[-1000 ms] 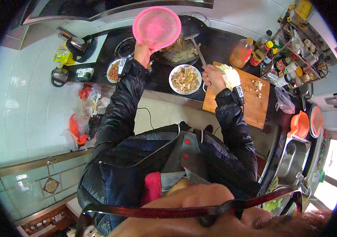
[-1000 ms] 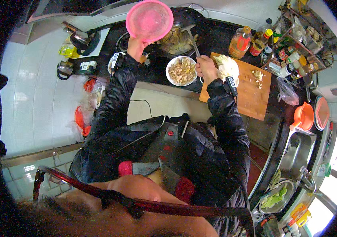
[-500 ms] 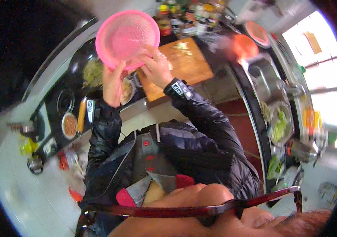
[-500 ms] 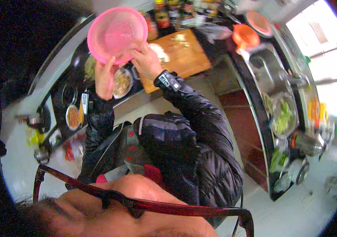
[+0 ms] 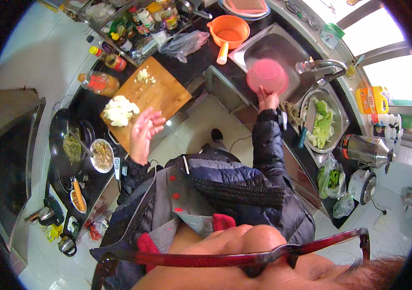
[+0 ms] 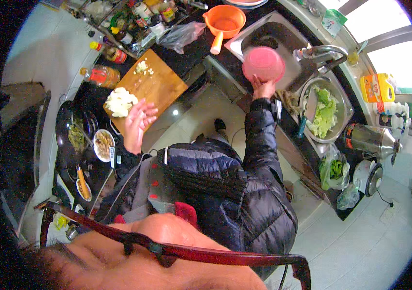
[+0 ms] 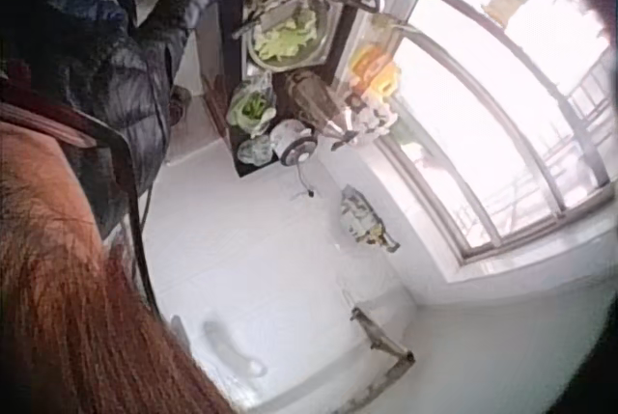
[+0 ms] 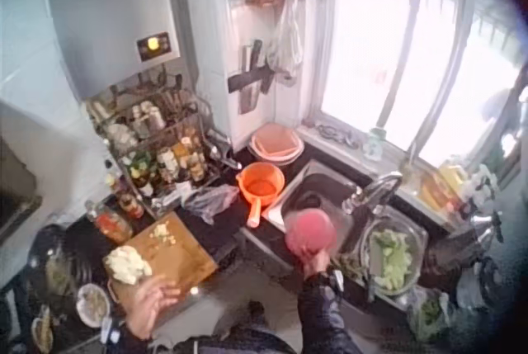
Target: The person stir-fries pieces of meat in a wok, then transfers the cooked meat into a white bowl. Next, they add shredded vegetables to the wok and stir-fry them. The person uses a spatula to mix and lift the food while holding the wok handle.
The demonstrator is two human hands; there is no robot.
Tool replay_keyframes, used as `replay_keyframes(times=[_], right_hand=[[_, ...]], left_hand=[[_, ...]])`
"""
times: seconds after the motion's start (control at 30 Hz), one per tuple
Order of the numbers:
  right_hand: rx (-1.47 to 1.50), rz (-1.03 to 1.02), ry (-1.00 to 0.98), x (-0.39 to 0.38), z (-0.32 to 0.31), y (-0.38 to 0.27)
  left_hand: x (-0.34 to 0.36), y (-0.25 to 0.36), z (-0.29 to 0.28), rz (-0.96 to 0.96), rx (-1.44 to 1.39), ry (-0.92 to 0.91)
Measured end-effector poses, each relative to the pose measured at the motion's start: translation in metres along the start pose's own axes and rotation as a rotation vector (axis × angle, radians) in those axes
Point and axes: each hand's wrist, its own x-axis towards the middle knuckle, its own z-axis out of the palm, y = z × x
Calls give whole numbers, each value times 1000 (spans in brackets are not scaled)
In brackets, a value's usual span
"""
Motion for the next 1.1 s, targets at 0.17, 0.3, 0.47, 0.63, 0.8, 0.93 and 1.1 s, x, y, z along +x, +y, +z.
replay_keyframes(times=[0.17, 0.3, 0.47, 0.63, 0.8, 0.93, 1.1], right_hand=[[-144, -489, -407, 35, 70, -28], [-441, -922, -445, 72, 192, -51], [-1060, -1382, -181, 117, 284, -52], [-666, -987, -878, 59, 289, -10], [-472, -378, -1148, -66, 259, 49], [-251, -325, -1247, -172, 275, 132], [-1005, -242, -1814, -319, 260, 294]], left_hand=[[-7, -22, 9, -70, -65, 104], [-23, -16, 4, -26, -45, 202], [-58, -15, -2, 12, -39, 425], [-114, -34, -18, 10, -57, 624], [-169, -50, -45, 122, -152, 768], [-191, -64, -75, 213, -220, 893], [-250, -51, -153, 263, -219, 952]])
